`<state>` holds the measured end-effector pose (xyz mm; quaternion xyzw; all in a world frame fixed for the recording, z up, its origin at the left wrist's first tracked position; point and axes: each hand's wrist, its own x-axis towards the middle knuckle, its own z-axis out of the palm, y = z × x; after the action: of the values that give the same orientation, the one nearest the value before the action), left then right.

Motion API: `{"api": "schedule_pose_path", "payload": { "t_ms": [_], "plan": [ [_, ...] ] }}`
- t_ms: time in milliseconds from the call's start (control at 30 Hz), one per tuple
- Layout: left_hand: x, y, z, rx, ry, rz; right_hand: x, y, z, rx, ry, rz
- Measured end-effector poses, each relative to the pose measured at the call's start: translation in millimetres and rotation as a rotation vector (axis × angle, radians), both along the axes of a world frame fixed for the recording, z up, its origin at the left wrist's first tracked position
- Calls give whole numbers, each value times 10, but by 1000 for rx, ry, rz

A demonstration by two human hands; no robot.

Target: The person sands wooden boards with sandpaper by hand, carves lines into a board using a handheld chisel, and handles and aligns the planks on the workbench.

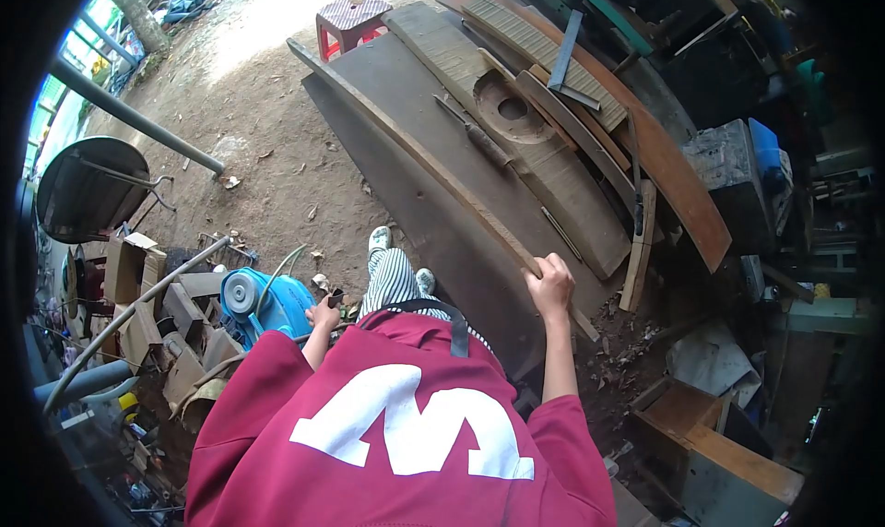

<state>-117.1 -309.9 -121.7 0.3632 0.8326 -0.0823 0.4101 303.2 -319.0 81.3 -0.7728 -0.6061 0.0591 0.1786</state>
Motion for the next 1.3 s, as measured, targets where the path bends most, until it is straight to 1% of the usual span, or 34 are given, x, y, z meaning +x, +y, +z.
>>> {"api": "schedule_pose_path", "payload": {
  "t_ms": [133, 167, 200, 267, 300, 367, 400, 433, 467, 533, 567, 600, 700, 733, 800, 867, 900, 967, 1067, 1133, 1200, 1267, 1300],
  "plan": [
    [-58, -25, 17, 0, -6, -9, -81, -18, 55, 28, -26, -12],
    [-57, -3, 18, 5, -7, -12, -76, -42, -81, 40, 17, -16],
    [-62, 1, 19, -1, -2, -10, -68, -83, -282, 70, -49, -3],
    [-75, 7, 12, -12, 11, -3, -123, -137, -399, 136, -64, 28],
    [-82, 12, -4, 9, 7, 5, -143, -115, -364, 137, -58, 27],
    [-137, -22, -97, 20, 12, -23, -199, -189, -277, 117, 4, 142],
    [-113, -3, -89, 41, 3, -43, -214, -230, -280, 115, 7, 126],
    [-43, -21, -12, 88, 104, -92, -226, -258, -279, 95, 23, 169],
    [-70, -21, -46, 91, 104, -104, -226, -274, -280, 77, 38, 213],
    [-152, -23, -64, 165, -132, -107, -181, -349, -315, 34, 59, 173],
    [-147, -48, -89, 247, -107, -195, -158, -382, -321, 24, 60, 119],
    [-148, -39, -72, 255, -157, -205, -141, -427, -332, 12, 64, 64],
    [-147, -47, -106, 271, -129, -255, -139, -544, -459, -15, -10, 52],
    [-152, -44, -109, 263, -159, -264, -151, -554, -468, -16, -42, 59],
    [-153, -19, -125, 260, -186, -273, -227, -520, -507, 19, -60, 70],
    [-161, 13, -149, 233, -186, -298, -316, -463, -552, 71, -146, 86],
    [-115, 62, -67, 190, -121, -336, -354, -405, -533, 120, -195, 90],
    [-13, 139, 113, 175, -93, -336, -379, -368, -579, 141, -174, 74],
    [26, 158, 134, 184, -84, -325, -372, -330, -598, 207, -149, 67],
    [68, 177, 239, 209, -106, -275, -370, -330, -644, 236, -151, 44],
    [5, 143, 174, 233, -133, -272, -367, -321, -660, 266, -161, 30],
    [-82, 113, 17, 206, -148, -145, -382, -336, -661, 271, -163, -18],
    [-75, 157, 20, 242, -81, -128, -389, -336, -660, 258, -163, -49]
  ]
}}
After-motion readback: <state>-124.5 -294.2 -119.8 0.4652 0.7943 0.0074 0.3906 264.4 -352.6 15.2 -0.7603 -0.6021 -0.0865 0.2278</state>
